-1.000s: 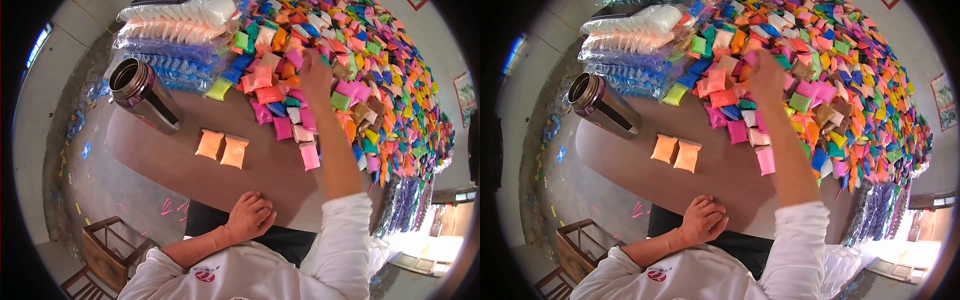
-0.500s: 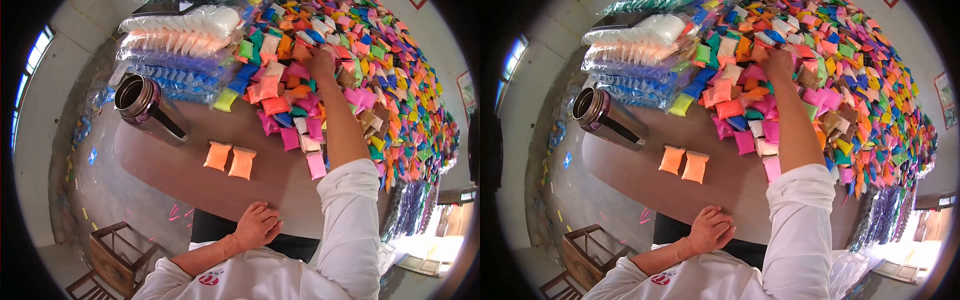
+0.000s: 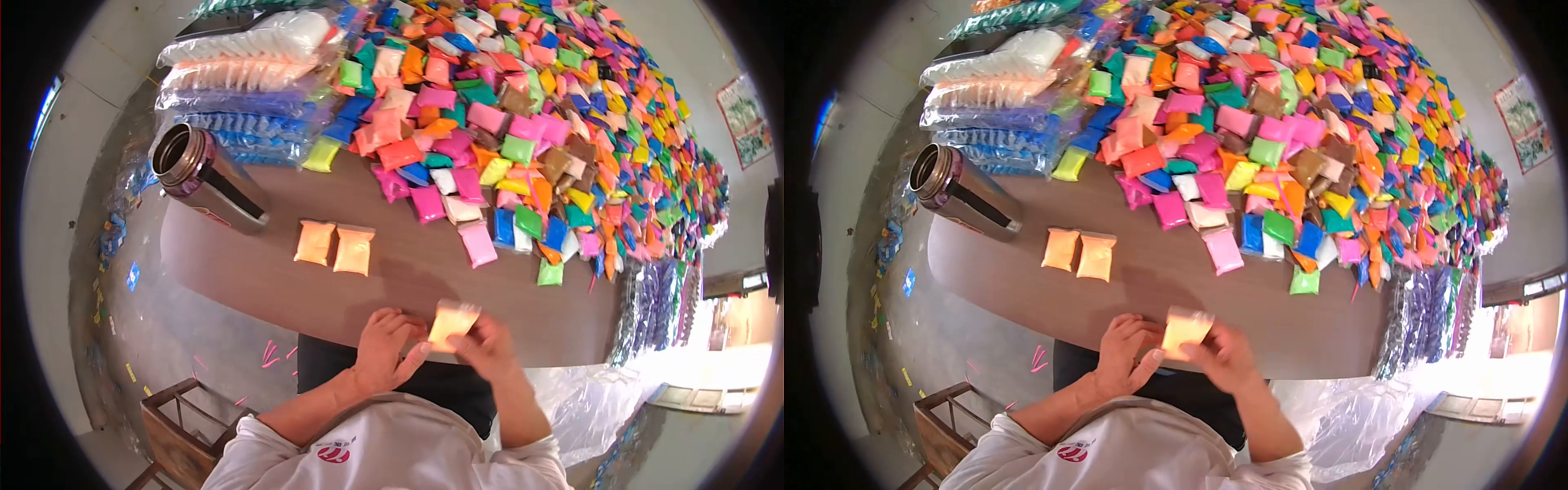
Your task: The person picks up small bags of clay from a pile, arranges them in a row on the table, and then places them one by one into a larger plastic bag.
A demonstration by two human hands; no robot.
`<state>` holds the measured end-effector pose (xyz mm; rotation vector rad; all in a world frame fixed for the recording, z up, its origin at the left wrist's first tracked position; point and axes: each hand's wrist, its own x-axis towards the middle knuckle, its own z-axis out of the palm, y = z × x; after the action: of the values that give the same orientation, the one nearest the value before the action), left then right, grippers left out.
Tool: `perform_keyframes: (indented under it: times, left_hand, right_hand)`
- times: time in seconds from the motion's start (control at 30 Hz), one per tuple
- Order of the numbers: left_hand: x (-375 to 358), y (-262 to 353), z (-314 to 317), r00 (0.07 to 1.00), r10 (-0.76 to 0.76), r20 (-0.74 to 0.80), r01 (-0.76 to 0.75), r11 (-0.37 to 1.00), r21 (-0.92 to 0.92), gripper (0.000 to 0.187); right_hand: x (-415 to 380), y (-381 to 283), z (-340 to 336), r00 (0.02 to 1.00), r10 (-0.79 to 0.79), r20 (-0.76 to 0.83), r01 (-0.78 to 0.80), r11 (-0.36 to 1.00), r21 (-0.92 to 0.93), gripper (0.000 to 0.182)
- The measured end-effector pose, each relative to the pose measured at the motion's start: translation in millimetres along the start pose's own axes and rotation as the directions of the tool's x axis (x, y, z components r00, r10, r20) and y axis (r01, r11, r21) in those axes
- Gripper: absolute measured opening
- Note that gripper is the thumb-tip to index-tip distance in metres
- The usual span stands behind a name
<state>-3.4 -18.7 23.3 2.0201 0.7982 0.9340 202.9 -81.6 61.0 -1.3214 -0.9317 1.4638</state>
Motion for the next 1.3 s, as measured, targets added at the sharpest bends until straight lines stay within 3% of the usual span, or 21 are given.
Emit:
perform_keyframes:
  times: [0.1, 0.23, 0.33, 0.43, 0.53, 0.67, 0.73, 0.93, 1.17, 1.3]
  left_hand:
    - [2.6, 4.6, -1.4, 0.999, 0.006, 0.047, -0.009, 0.998, 0.064, 0.028]
    - [4.0, 3.4, -1.2, 0.998, 0.017, 0.054, -0.02, 0.998, 0.058, 0.032]
    - [4.5, 3.3, -1.8, 0.999, 0.029, 0.035, -0.031, 0.998, 0.063, 0.031]
    - [3.8, 2.3, 1.2, 0.999, 0.031, 0.026, -0.033, 0.997, 0.069, 0.028]
    - [1.0, -0.9, 3.8, 1.0, -0.007, 0.003, 0.006, 0.999, 0.051, 0.023]
    - [0.9, 3.4, 5.4, 0.999, 0.02, -0.026, -0.018, 0.996, 0.087, 0.016]
    - [-0.2, 3.3, 8.1, 0.999, 0.034, -0.03, -0.03, 0.991, 0.128, 0.015]
    - [-0.5, 2.1, 11.0, 0.995, 0.079, -0.058, -0.069, 0.984, 0.162, 0.011]
    - [-0.6, 0.4, 14.3, 0.993, 0.107, -0.051, -0.095, 0.977, 0.193, 0.008]
    - [-0.3, 0.1, 17.1, 0.99, 0.125, -0.067, -0.108, 0.97, 0.218, 0.008]
  right_hand:
    - [-12.3, 35.2, 20.4, 0.997, -0.08, 0.019, 0.08, 0.996, 0.038, 0.031]
    - [-9.5, 36.1, 30.9, 0.994, -0.081, -0.08, 0.078, 0.996, -0.038, 0.029]
    - [-3.4, 30.1, 27.9, 0.993, -0.118, -0.022, 0.119, 0.992, 0.052, 0.03]
    - [3.3, 23.3, 17.7, 0.995, -0.095, 0.008, 0.095, 0.988, -0.124, 0.031]
    - [20.5, 2.2, 18.5, 0.987, -0.01, -0.158, 0.012, 1.0, 0.013, 0.026]
    - [68.8, -4.9, 6.0, 0.963, -0.197, -0.187, 0.145, 0.955, -0.257, 0.02]
    - [91.2, -2.4, 11.0, 0.983, -0.114, -0.141, 0.057, 0.934, -0.354, 0.024]
    - [114.6, -8.9, 44.6, 0.995, -0.034, -0.091, 0.003, 0.948, -0.318, 0.04]
    - [124.7, 13.8, 55.9, 0.896, -0.426, -0.125, 0.247, 0.713, -0.656, 0.044]
    - [122.6, 8.7, 56.8, 0.891, -0.434, -0.136, 0.241, 0.706, -0.666, 0.043]
